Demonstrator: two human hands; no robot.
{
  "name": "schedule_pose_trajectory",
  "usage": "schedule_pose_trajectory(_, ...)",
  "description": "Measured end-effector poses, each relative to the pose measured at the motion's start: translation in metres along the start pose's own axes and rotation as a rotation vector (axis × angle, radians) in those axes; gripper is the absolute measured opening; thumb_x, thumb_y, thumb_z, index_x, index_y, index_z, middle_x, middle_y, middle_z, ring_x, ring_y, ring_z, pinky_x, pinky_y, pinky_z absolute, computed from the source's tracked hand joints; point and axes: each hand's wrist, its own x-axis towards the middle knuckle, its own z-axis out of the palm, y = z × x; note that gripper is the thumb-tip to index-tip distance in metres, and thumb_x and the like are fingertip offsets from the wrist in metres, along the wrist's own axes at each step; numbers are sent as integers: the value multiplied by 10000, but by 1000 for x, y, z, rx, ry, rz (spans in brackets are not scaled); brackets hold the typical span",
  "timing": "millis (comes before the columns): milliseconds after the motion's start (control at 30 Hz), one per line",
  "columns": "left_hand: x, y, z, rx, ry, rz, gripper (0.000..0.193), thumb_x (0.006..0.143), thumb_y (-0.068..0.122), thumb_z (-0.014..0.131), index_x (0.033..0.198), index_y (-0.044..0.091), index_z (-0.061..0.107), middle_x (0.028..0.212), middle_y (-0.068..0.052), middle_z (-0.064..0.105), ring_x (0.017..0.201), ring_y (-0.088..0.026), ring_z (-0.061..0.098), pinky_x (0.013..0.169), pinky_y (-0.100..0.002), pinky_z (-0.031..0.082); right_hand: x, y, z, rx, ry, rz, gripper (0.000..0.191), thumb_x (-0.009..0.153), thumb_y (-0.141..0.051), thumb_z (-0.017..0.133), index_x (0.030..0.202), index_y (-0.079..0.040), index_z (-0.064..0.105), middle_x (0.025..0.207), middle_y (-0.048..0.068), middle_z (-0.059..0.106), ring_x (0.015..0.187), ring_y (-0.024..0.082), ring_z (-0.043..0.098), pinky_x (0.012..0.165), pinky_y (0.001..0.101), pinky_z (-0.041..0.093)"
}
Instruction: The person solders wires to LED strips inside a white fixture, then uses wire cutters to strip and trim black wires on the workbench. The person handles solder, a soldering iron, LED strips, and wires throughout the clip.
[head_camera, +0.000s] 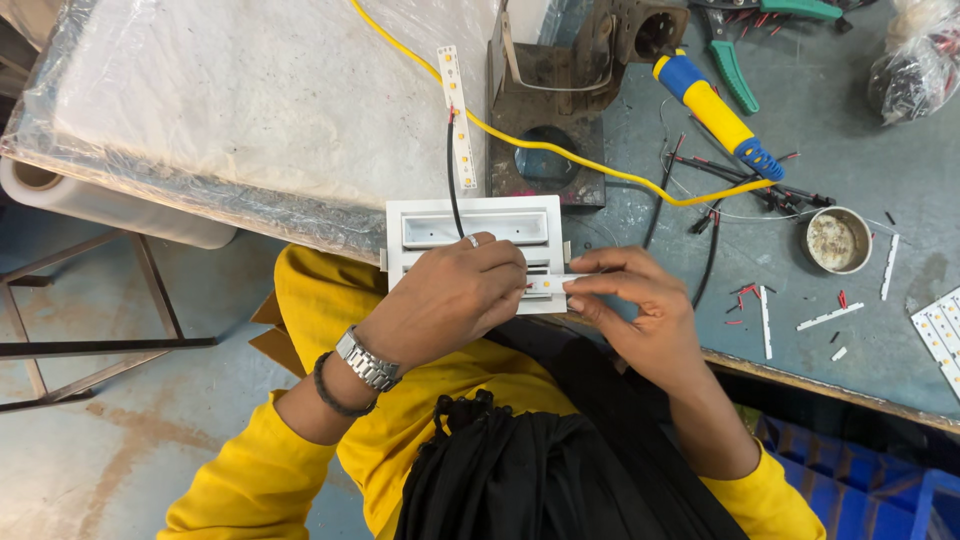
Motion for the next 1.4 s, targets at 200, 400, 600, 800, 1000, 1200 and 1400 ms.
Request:
schedule_pose_trajectory(200,-7,-1,-20,-317,81,-153,83,879,68,734,945,32,701,1034,-49,723,868,-239,699,758,-345,561,-1,29,-9,174,12,105,218,821,94,757,1009,-15,770,1147,122,736,1013,167,697,849,284,547)
schedule_pose_trajectory(400,-20,0,-33,-343,84,-243,80,875,54,734,947,27,709,987,-48,753,797,-219,714,680,-330,558,22,45,-36,374,-62,83,219,824,102,753,989,-42,764,1113,122,739,1034,170,699,879,297,572)
schedule_pose_trajectory(600,-33,13,-16,-92,137,-61,129,871,55,737,980,28,674,1057,-74,699,945,-259,696,808,-363,579,60,29,-21,128,-272,-99,223,772,-12,837,978,-78,784,1045,27,777,1064,185,644,1003,354,492)
schedule_pose_trajectory(800,-37,19,5,172,158,-12,188,851,59,746,1010,-16,678,1132,-130,655,924,-273,642,800,-364,547,67,15,-8,51,-279,-101,232,780,-54,841,1001,-108,799,1065,-23,774,1060,169,595,1033,345,465)
schedule_pose_trajectory(1000,-30,21,19,317,176,-21,164,869,66,723,990,-21,656,1155,-152,656,939,-261,640,844,-361,551,60,13,-4,-17,-234,-78,210,782,-54,833,980,-111,795,1065,-21,772,1071,185,606,967,333,495)
schedule_pose_trajectory(1200,-25,13,19,271,159,-34,160,871,68,727,995,-4,657,1116,-117,662,942,-255,642,840,-363,547,59,15,-4,-1,-203,-65,210,782,-45,828,980,-102,789,1078,-7,775,1090,198,612,971,342,489)
schedule_pose_trajectory(1400,-22,7,18,227,147,-42,170,866,58,747,999,-1,659,1096,-101,660,930,-251,634,813,-365,546,60,16,-3,3,-179,-83,207,802,-55,827,998,-97,777,1095,18,772,1092,201,658,1011,373,471)
